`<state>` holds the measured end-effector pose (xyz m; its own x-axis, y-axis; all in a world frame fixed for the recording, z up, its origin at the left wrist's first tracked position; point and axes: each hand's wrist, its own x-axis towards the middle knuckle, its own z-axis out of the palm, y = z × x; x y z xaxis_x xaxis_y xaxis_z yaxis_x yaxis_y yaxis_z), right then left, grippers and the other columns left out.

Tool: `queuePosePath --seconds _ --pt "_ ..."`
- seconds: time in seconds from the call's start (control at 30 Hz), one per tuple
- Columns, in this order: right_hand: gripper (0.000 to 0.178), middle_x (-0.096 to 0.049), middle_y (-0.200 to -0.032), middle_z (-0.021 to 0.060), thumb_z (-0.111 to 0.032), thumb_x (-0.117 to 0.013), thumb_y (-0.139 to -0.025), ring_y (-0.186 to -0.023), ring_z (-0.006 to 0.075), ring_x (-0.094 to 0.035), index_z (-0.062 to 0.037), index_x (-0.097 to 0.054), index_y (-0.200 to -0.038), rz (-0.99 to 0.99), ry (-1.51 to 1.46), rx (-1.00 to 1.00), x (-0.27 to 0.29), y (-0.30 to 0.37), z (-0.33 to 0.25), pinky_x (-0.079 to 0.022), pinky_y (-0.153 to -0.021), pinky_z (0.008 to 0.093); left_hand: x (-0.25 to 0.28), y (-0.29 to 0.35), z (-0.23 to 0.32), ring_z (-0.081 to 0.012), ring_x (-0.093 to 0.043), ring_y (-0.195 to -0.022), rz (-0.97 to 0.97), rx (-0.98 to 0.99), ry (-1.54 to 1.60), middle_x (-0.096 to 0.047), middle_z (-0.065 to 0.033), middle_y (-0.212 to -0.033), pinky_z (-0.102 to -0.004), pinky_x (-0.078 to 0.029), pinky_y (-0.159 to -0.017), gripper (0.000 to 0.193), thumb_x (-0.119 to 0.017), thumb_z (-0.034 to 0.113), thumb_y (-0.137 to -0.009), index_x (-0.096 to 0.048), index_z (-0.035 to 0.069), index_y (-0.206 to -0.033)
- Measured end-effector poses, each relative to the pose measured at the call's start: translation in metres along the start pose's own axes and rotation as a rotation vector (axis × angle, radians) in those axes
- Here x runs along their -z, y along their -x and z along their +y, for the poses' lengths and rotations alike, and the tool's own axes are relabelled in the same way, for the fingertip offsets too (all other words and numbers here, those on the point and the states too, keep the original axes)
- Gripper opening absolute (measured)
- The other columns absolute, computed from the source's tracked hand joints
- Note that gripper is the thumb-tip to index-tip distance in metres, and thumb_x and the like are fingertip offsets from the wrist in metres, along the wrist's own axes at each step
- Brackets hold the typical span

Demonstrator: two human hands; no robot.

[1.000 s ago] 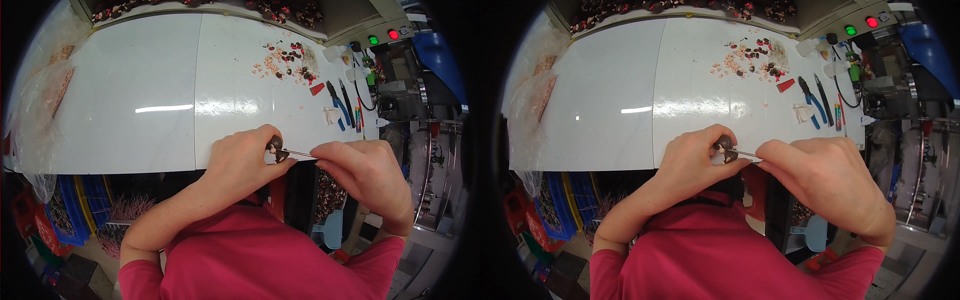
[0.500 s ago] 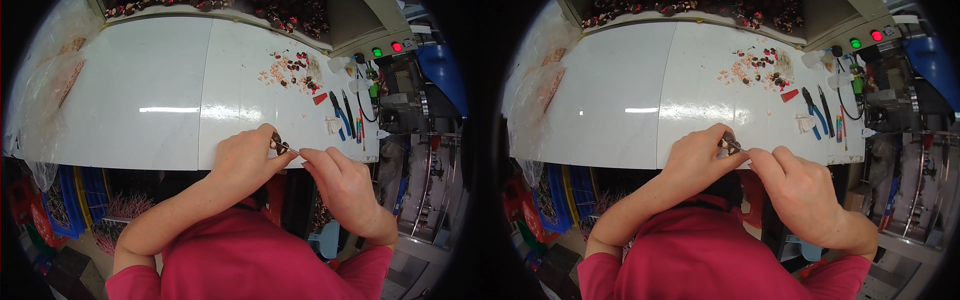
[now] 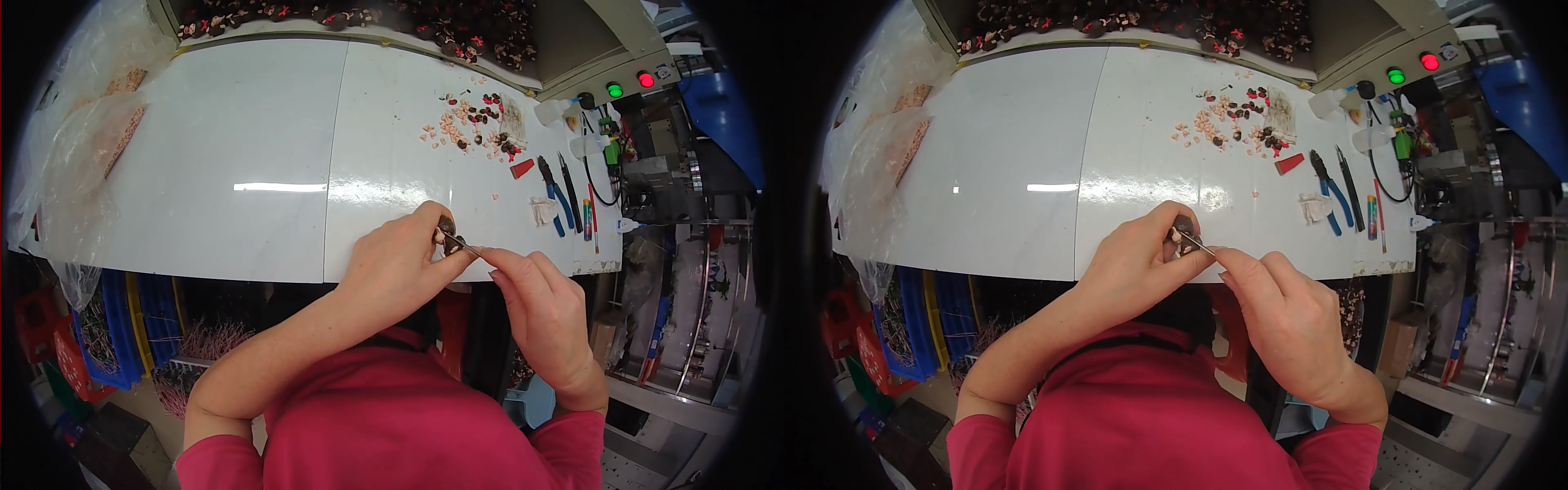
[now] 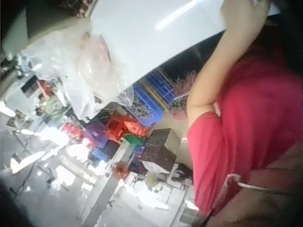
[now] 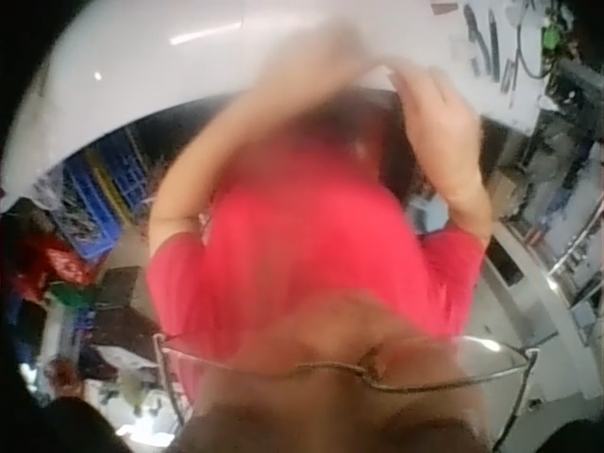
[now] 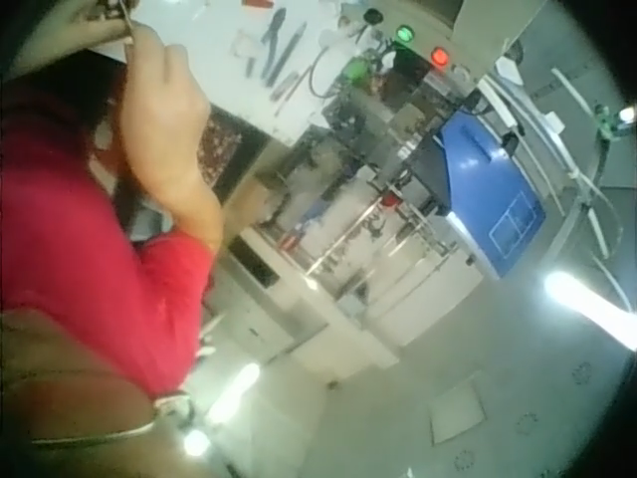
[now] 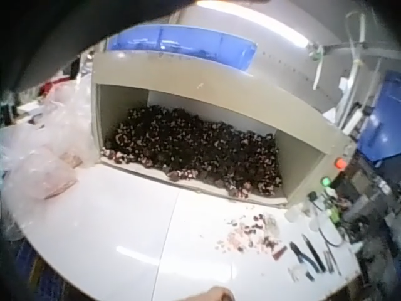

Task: The person assembles small figurines by applying adhesive from a squeeze bottle, attaching small parts by hand, and positioning pieces with a thin metal tool.

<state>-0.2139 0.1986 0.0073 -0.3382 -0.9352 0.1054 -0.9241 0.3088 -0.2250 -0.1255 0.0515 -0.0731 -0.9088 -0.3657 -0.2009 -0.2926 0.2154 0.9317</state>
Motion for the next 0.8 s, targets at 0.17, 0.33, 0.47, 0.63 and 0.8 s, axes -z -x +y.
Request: queuePosePath --seconds 0.17,0.33,0.47,0.63,0.8 --pt "0.02 -0.054 -0.07 0.0077 -0.006 -0.066 -0.079 -0.058 0.0247 -0.059 -0.0092 -0.063 -0.099 -0.092 -0.118 -0.004 0.022 -0.008 0.005 -0.047 -0.05 0.0335 0.02 0.003 -0.005 -0.0103 -0.05 -0.062 -0.177 -0.182 0.111 -0.055 -0.0035 -0.067 -0.0258 -0.042 -0.058 0.036 -0.073 0.029 -0.077 -0.057 0.002 -0.094" --pt "0.016 -0.055 -0.068 0.0069 -0.01 -0.067 -0.078 -0.059 0.0252 -0.06 -0.0092 -0.065 -0.094 -0.233 -0.137 0.041 0.046 -0.011 0.0 -0.046 -0.051 0.0334 0.024 -0.002 0.009 -0.0089 -0.052 -0.066 -0.598 -0.146 0.175 -0.059 -0.0028 -0.073 -0.0241 -0.043 -0.06 0.034 -0.076 0.027 -0.076 -0.059 0.004 -0.093" --pt "0.02 -0.05 -0.062 0.0061 -0.007 -0.068 -0.07 -0.052 0.0232 -0.055 -0.0093 -0.064 -0.089 -0.236 0.081 0.148 0.057 -0.02 -0.007 -0.04 -0.045 0.0341 0.014 -0.008 0.005 -0.0113 -0.056 -0.07 -0.499 -0.214 0.203 -0.061 -0.0038 -0.078 -0.025 -0.045 -0.065 0.035 -0.076 0.024 -0.074 -0.058 0.007 -0.098" --pt "0.018 -0.044 -0.06 0.0051 -0.014 -0.064 -0.068 -0.05 0.0221 -0.054 -0.0102 -0.06 -0.085 -0.327 0.278 0.194 0.064 -0.029 -0.013 -0.04 -0.043 0.0336 0.004 -0.005 0.001 -0.0183 -0.06 -0.077 -0.251 -0.324 0.061 -0.062 -0.0096 -0.087 -0.0289 -0.047 -0.071 0.035 -0.068 0.02 -0.079 -0.055 0.008 -0.11" --pt "0.017 -0.044 -0.059 0.0044 -0.018 -0.063 -0.068 -0.05 0.0208 -0.054 -0.0094 -0.058 -0.082 -0.356 0.323 0.217 0.061 -0.03 -0.016 -0.04 -0.043 0.0328 -0.01 -0.006 -0.005 -0.0302 -0.064 -0.078 -0.092 -0.358 -0.039 -0.065 -0.0112 -0.083 -0.0368 -0.05 -0.068 0.03 -0.063 0.028 -0.084 -0.055 0.009 -0.106"
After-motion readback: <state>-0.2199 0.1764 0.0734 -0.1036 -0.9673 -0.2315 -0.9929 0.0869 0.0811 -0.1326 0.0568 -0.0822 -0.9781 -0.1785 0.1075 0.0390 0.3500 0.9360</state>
